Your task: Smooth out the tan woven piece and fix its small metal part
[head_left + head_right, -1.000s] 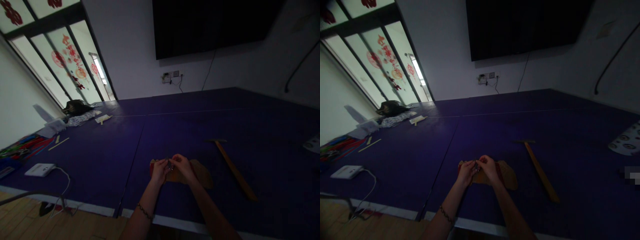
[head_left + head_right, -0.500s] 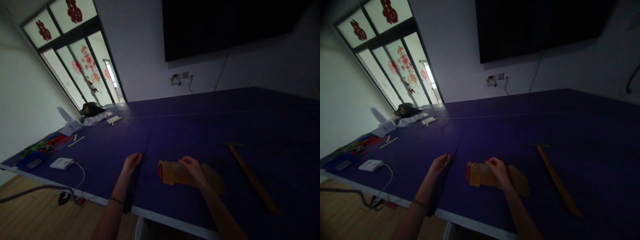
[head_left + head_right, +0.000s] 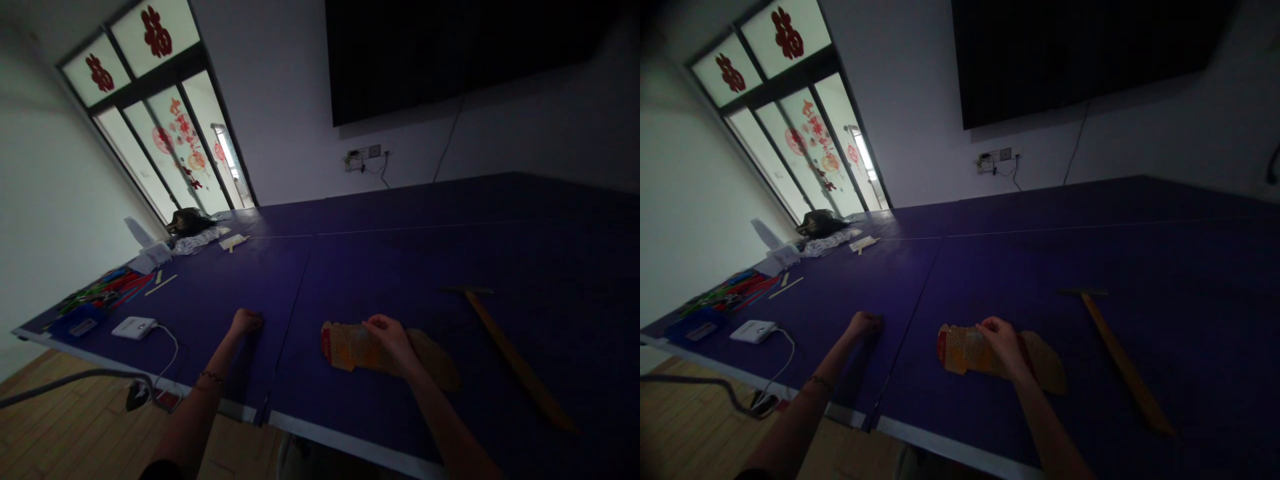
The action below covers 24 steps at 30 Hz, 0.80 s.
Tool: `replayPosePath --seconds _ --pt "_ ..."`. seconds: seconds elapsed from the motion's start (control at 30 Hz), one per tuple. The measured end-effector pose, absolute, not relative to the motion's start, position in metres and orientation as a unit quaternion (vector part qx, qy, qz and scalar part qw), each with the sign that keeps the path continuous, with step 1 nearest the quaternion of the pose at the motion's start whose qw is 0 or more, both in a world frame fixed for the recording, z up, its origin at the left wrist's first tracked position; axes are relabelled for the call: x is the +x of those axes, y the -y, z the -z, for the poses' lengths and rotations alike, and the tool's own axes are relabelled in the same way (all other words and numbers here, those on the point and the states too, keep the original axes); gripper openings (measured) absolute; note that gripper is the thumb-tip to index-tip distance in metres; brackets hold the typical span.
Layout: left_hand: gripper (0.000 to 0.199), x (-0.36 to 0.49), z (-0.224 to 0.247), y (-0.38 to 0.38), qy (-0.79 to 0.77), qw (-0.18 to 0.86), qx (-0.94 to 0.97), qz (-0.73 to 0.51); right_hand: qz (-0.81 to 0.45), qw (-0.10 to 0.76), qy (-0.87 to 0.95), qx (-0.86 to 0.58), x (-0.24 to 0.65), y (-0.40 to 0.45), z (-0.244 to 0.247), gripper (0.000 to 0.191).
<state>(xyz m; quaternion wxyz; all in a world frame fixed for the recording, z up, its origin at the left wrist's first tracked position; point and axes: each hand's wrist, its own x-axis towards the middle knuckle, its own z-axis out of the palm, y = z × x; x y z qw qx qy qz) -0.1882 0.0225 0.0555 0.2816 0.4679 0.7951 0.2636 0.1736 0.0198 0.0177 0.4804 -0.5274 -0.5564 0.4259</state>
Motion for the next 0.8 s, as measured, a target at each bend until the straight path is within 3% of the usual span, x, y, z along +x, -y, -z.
replayPosePath --seconds 0.33,0.8 --pt "0.016 -0.155 -0.053 -0.028 -0.848 0.082 0.509 -0.127 -0.418 0.480 0.558 -0.533 0.176 -0.022 -0.016 0.020" --pt "0.022 -0.171 -0.047 -0.013 -0.830 0.051 0.549 -0.088 -0.421 0.475 0.558 -0.535 0.176 -0.025 -0.013 0.020"
